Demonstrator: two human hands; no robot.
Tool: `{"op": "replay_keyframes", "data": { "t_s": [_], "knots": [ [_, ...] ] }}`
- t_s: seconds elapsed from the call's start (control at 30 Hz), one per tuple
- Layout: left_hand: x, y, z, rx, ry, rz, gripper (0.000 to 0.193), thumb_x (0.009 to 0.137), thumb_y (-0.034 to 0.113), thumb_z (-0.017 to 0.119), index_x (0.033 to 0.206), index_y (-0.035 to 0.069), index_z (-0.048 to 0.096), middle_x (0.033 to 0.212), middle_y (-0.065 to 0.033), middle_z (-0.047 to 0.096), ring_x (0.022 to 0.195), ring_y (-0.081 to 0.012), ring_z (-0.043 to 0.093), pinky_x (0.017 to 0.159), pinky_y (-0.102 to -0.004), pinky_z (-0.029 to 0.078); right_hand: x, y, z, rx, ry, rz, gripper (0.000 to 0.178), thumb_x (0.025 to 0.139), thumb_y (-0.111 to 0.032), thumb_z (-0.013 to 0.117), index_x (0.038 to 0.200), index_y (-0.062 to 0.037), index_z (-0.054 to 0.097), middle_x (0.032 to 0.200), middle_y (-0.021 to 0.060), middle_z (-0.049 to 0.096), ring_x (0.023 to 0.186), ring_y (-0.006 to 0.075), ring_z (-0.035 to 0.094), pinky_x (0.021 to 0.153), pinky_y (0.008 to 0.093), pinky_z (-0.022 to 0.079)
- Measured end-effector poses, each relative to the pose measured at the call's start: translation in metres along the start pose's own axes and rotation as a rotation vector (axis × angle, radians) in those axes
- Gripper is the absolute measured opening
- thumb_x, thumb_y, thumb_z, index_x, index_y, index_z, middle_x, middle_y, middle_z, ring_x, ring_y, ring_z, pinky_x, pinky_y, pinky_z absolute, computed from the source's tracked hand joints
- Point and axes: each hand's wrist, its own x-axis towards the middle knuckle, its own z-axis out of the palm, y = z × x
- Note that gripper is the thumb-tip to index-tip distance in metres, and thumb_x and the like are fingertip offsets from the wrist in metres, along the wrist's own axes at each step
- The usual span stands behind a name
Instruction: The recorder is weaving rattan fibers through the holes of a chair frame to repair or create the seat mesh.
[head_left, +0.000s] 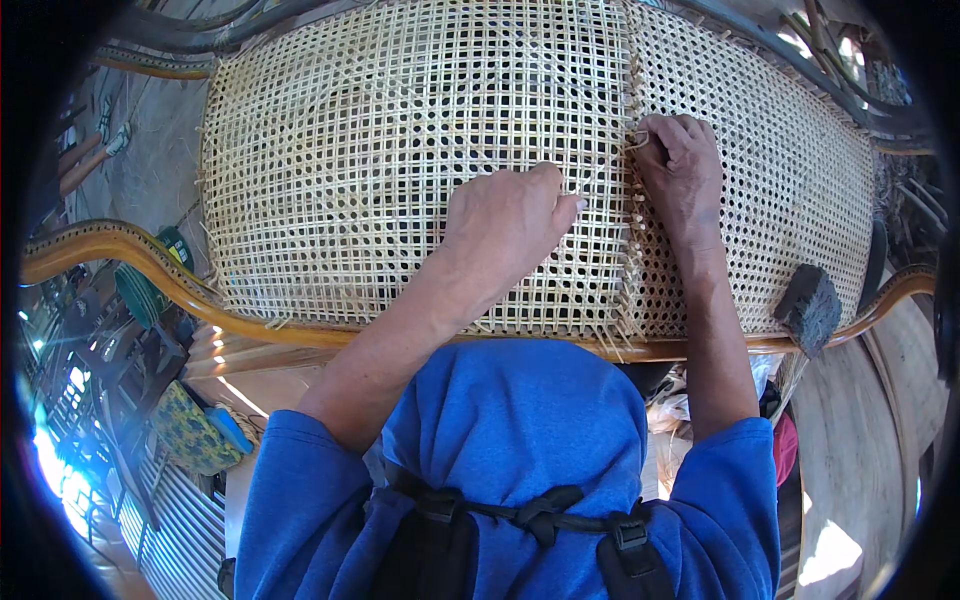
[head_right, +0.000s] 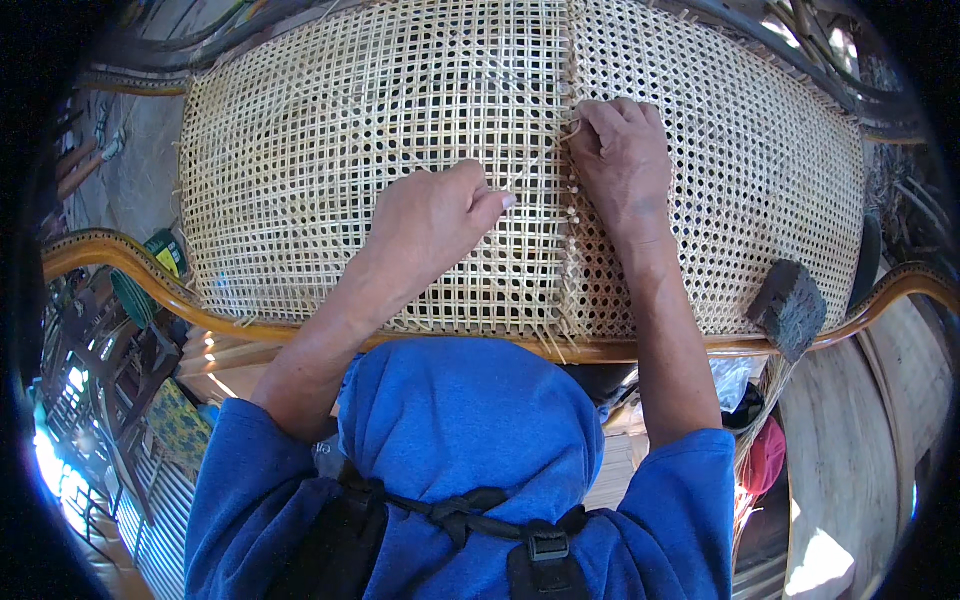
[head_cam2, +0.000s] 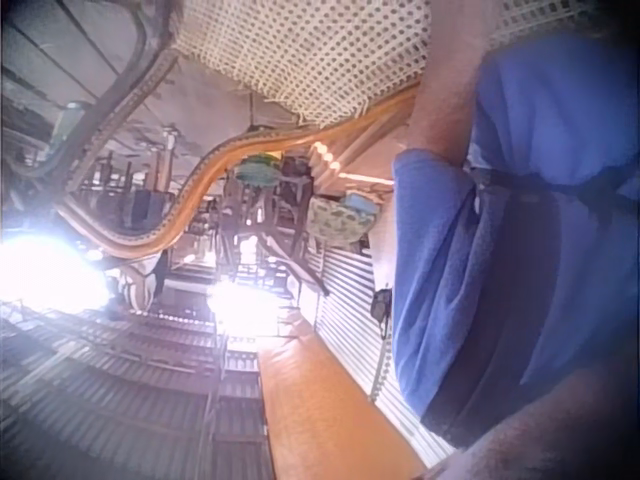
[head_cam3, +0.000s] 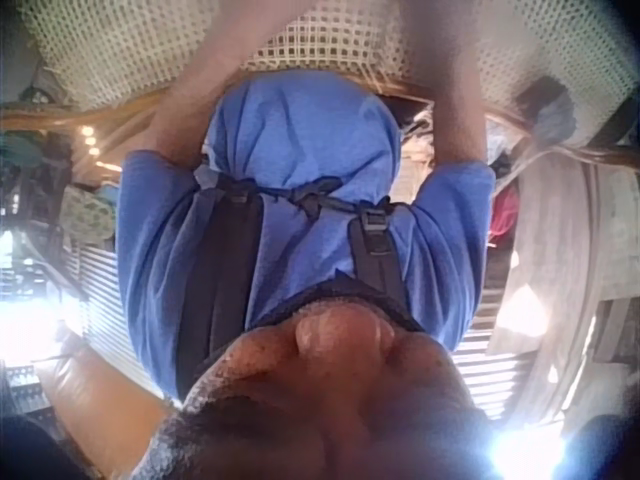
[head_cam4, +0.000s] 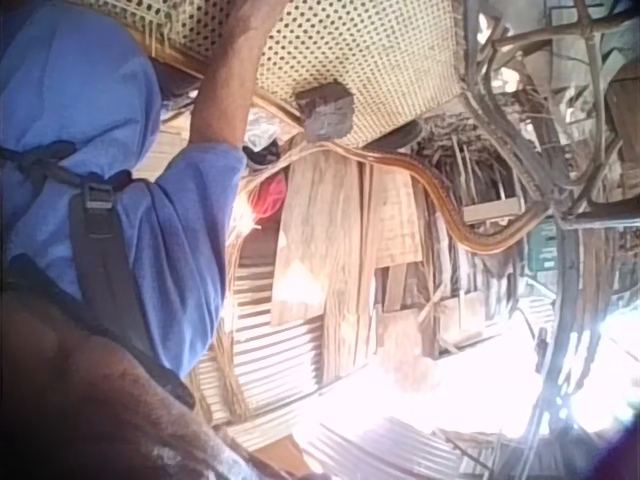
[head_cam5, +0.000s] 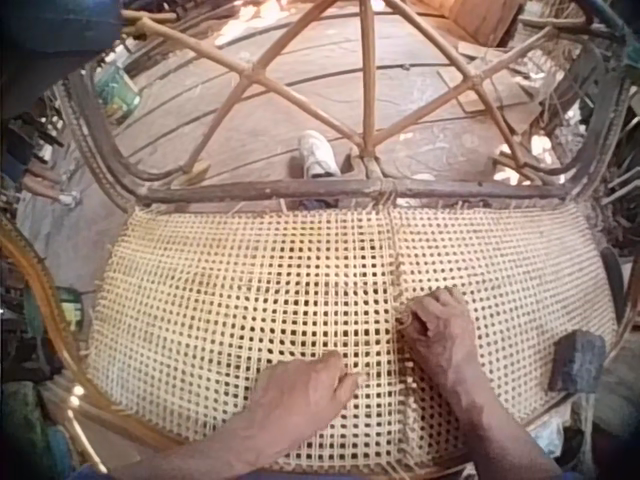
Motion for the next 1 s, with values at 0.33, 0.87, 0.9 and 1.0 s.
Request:
{"op": "replay_keyframes", "data": {
  "t_s": [0.33,0.87,0.9,1.0],
  "knots": [
    [0.002,-0.011,0.005,0.005,0.012,0.143,0.029,0.090,0.029,0.051,0.074,0.005,0.055,0.060,-0.0172,0.057,0.056,-0.0372,0.058,0.055,-0.0486,0.046,0.003,0.007,-0.011,0.124,-0.125,0.086,0.014,0.079,-0.010,0.067,0.092,-0.0111,0.066,0.085,0.0056,0.063,0.081,0.0241,0.057,0.075,0.0343,0.049],
    [-0.027,-0.020,-0.007,-0.093,-0.022,0.102,0.031,0.088,0.024,0.057,0.069,0.001,0.051,0.053,-0.0153,0.045,0.044,-0.0277,0.046,0.045,-0.0388,0.037,0.001,0.020,-0.020,0.230,-0.139,0.008,0.014,0.081,-0.011,0.066,0.095,-0.0080,0.068,0.089,0.0067,0.065,0.087,0.0246,0.060,0.076,0.0336,0.050],
    [-0.028,-0.021,-0.007,-0.115,-0.055,0.072,0.031,0.088,0.023,0.057,0.068,0.001,0.051,0.053,-0.0152,0.044,0.044,-0.0266,0.044,0.045,-0.0380,0.036,0.002,0.021,-0.020,0.283,-0.150,0.059,0.015,0.082,-0.011,0.066,0.096,-0.0074,0.067,0.089,0.0075,0.065,0.085,0.0248,0.061,0.076,0.0337,0.050],
    [-0.029,-0.024,-0.010,-0.129,-0.111,0.042,0.032,0.088,0.022,0.058,0.067,0.000,0.049,0.052,-0.0139,0.043,0.043,-0.0213,0.042,0.045,-0.0358,0.036,0.009,0.018,-0.025,0.312,-0.166,0.111,0.015,0.083,-0.011,0.064,0.097,-0.0048,0.064,0.088,0.0098,0.064,0.080,0.0252,0.062,0.074,0.0336,0.050]
  ]
}}
